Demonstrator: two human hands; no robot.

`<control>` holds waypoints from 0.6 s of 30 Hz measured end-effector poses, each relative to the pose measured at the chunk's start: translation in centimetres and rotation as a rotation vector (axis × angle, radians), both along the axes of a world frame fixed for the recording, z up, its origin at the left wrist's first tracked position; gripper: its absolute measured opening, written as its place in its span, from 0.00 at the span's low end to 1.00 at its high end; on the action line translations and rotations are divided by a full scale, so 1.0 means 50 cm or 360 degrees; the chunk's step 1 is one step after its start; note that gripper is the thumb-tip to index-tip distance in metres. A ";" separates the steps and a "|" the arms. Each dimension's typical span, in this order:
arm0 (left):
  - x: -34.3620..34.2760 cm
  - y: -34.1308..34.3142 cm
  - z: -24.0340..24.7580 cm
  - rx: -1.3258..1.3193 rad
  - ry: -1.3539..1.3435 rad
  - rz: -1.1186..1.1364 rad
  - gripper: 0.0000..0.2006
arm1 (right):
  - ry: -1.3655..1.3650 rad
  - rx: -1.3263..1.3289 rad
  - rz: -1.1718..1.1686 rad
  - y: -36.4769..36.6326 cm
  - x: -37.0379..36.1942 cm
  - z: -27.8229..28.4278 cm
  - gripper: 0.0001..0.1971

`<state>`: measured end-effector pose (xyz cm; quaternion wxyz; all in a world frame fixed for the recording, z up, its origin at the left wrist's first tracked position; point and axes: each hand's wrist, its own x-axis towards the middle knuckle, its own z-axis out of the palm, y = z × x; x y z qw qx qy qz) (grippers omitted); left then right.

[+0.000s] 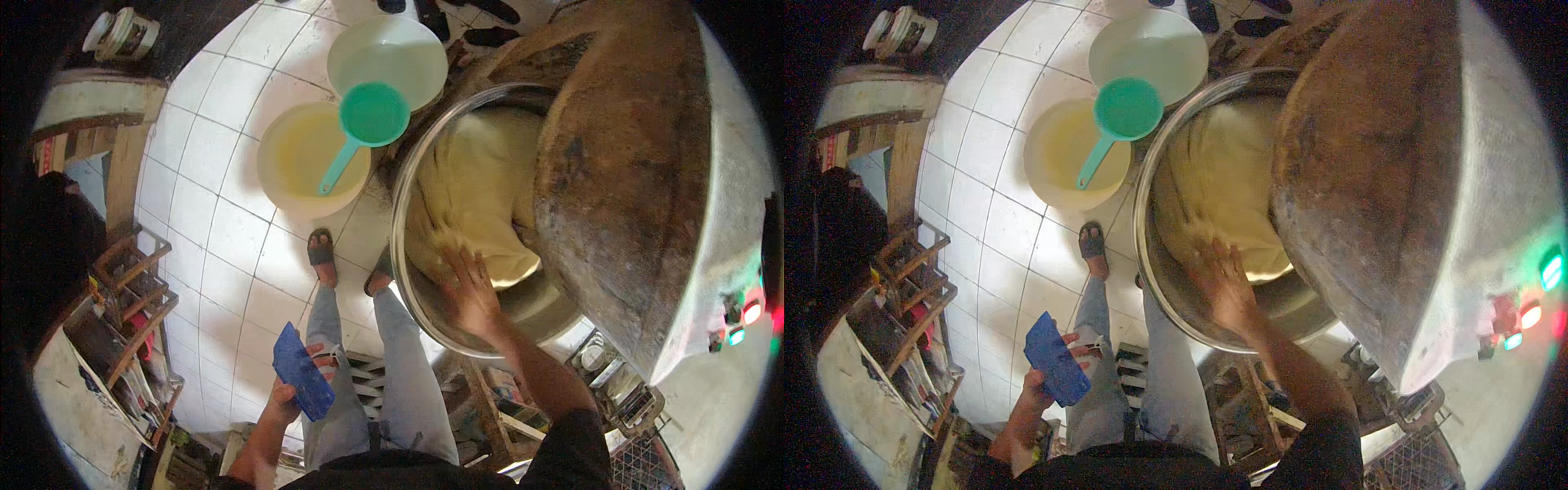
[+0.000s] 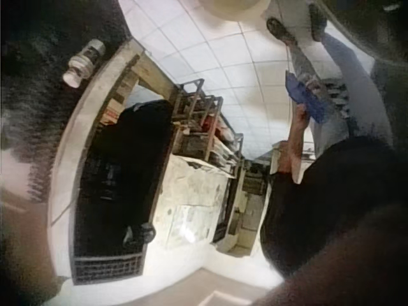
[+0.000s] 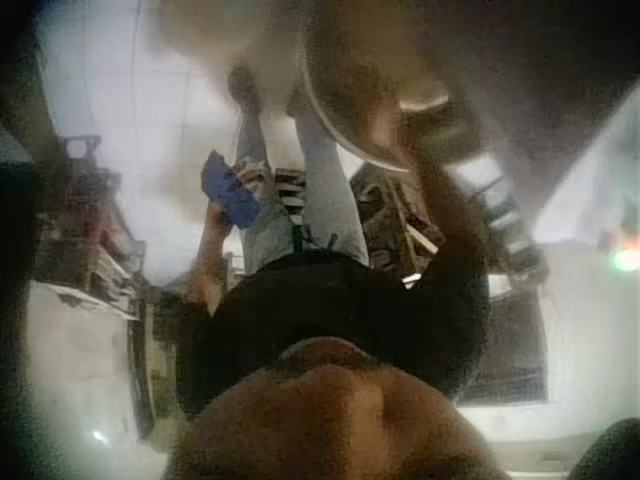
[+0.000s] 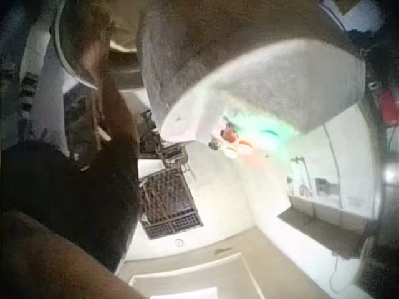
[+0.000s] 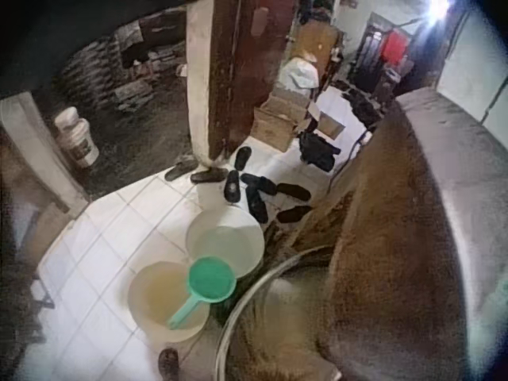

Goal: The person operates a large industrial dough mixer, using a blue scraper to fold and scrape the dough inside the rotating bowl. They periodically add water from a green scoop and use their hand to adjust the dough mass.

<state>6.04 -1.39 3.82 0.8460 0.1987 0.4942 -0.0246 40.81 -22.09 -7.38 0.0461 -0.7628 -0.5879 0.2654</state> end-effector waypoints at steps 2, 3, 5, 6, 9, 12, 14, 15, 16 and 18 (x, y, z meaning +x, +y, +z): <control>0.006 -0.009 -0.022 -0.0028 -0.0006 0.0109 0.62 | -0.0347 -0.0209 0.0077 0.099 0.047 -0.130 0.27; 0.012 -0.010 -0.029 -0.0028 -0.0027 0.0156 0.62 | -0.0434 -0.0427 0.0014 0.148 0.069 -0.182 0.26; 0.013 -0.025 -0.026 -0.0046 -0.0046 0.0261 0.61 | -0.0484 -0.0378 -0.0429 0.218 0.089 -0.215 0.29; -0.004 -0.036 -0.025 -0.0076 -0.0027 0.0257 0.61 | -0.0340 -0.0411 -0.0419 0.227 0.077 -0.201 0.29; -0.015 -0.049 -0.044 -0.0146 -0.0078 0.0209 0.61 | -0.0067 -0.0314 -0.0416 0.200 0.088 -0.151 0.34; -0.015 -0.034 -0.021 -0.0170 -0.0116 0.0186 0.61 | 0.0288 -0.0282 -0.0762 0.055 0.036 -0.052 0.29; -0.030 -0.044 -0.013 -0.0139 -0.0082 0.0245 0.62 | 0.0345 0.0009 -0.0801 0.003 0.005 0.010 0.27; -0.038 -0.044 -0.013 -0.0167 -0.0045 0.0226 0.62 | 0.0354 0.0120 -0.0768 -0.007 -0.008 0.051 0.26; -0.043 -0.039 -0.019 -0.0180 -0.0017 0.0205 0.62 | 0.0361 0.0247 -0.0732 -0.009 -0.012 0.068 0.26; -0.037 -0.037 -0.035 -0.0189 0.0014 0.0199 0.62 | 0.0279 0.0182 -0.0399 -0.016 -0.013 0.047 0.27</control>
